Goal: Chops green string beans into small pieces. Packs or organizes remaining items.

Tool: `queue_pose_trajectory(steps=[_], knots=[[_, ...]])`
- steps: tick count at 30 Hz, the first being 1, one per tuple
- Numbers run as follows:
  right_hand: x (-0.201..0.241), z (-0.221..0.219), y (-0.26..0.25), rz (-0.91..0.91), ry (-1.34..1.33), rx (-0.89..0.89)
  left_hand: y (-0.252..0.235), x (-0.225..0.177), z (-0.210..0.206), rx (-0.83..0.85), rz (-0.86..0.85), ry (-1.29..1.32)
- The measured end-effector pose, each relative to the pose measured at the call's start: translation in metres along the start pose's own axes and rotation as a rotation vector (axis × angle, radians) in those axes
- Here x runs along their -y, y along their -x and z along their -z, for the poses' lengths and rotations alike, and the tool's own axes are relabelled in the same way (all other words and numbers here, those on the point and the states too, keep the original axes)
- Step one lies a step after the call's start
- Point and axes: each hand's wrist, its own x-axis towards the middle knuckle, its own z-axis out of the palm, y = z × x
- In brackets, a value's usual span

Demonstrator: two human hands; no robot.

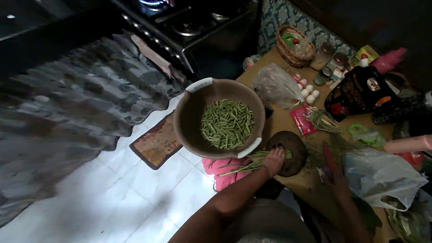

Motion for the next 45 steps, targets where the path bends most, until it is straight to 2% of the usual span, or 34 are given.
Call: queue_pose_trajectory(steps=[3, 6, 9, 11, 14, 16, 19, 21, 24, 28, 33, 35, 37, 40, 42, 45], knots=[[-0.037, -0.029, 0.015, -0.052, 0.005, -0.014, -0.014, -0.009, 0.005, 0.02, -0.004, -0.031], [-0.04, -0.048, 0.021, -0.03, -0.015, -0.092, -0.023, -0.015, 0.009, 0.044, 0.002, -0.06], [-0.037, -0.049, 0.02, 0.038, 0.044, -0.332, -0.025, -0.016, 0.009, 0.038, 0.01, -0.049], [-0.042, -0.044, 0.015, 0.014, 0.111, -0.401, -0.025, -0.017, 0.009, 0.021, 0.015, -0.042], [-0.05, -0.033, 0.007, -0.096, 0.14, -0.211, -0.025, -0.018, 0.007, 0.008, 0.028, -0.062], [-0.056, -0.028, 0.0, -0.084, 0.118, -0.12, -0.023, -0.02, 0.008, 0.02, 0.049, -0.076], [-0.056, -0.024, 0.002, -0.039, 0.059, -0.196, -0.022, -0.023, 0.008, 0.028, 0.079, -0.069], [-0.04, -0.018, 0.009, -0.067, 0.02, -0.26, -0.022, -0.023, 0.008, 0.011, 0.08, -0.066], [-0.011, -0.022, 0.027, 0.058, -0.047, -0.299, -0.02, -0.023, 0.009, -0.003, 0.074, -0.069], [0.049, -0.02, 0.036, 0.098, -0.056, 0.031, -0.02, -0.028, 0.008, 0.012, 0.112, -0.065], [0.073, -0.043, 0.027, 0.188, 0.072, 0.061, -0.02, -0.029, 0.003, -0.008, 0.105, -0.122], [0.073, -0.043, 0.023, 0.191, 0.007, 0.031, -0.02, -0.028, -0.002, -0.026, 0.103, -0.11], [0.078, -0.039, 0.014, 0.183, -0.168, -0.029, -0.021, -0.025, -0.003, -0.053, 0.091, -0.079], [0.107, -0.031, -0.003, 0.156, -0.677, 0.054, -0.021, -0.024, -0.003, -0.045, 0.081, -0.057], [0.125, -0.034, -0.022, 0.19, -0.908, 0.101, -0.019, -0.024, -0.001, -0.042, 0.072, -0.049], [0.132, -0.049, -0.047, 0.21, -0.868, 0.135, -0.017, -0.022, -0.002, -0.081, 0.055, -0.048]])
